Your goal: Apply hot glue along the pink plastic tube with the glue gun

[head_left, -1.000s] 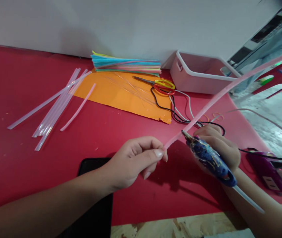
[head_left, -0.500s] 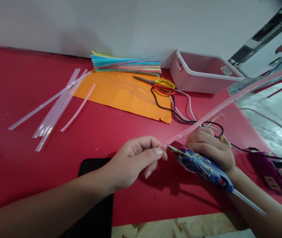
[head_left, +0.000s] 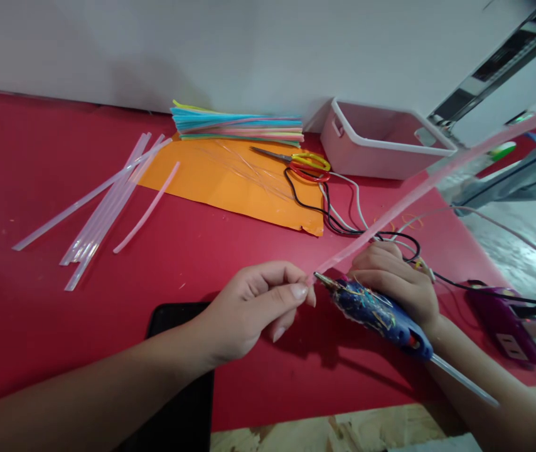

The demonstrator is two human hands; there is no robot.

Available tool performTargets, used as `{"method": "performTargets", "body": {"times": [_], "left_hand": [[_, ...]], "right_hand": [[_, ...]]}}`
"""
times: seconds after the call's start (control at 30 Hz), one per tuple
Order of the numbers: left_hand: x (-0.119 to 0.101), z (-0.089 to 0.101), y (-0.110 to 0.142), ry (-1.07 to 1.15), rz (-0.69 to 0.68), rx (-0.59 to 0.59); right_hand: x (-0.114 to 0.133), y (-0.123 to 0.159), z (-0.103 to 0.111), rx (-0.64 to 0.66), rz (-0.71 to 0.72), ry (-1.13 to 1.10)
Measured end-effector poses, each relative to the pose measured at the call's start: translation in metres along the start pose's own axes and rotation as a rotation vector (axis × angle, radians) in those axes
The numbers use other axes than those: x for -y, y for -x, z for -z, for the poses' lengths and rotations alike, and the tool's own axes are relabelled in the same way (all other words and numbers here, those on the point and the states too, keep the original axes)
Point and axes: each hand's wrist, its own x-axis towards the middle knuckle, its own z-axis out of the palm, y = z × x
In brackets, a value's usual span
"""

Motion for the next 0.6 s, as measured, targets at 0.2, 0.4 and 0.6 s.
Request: {"method": "performTargets", "body": {"times": [0.2,0.4,0.6], "left_hand": [[-0.0006,-0.0004,0.0000,-0.001,-0.003,-0.005],[-0.0002,-0.0007,-0.0001,0.002,-0.022,0.006],[-0.0001,0.0000,0.0002,-0.012,-0.009,-0.007]], "right_hand": [[-0.0019,0.0034,-0.0007,-0.002,-0.007,-0.006],[-0.0029,0.0030,-0.0008,-0.021,-0.027,-0.025],[-0.0052,0.0059,-0.0009,-0.054,-0.054,-0.049]]}}
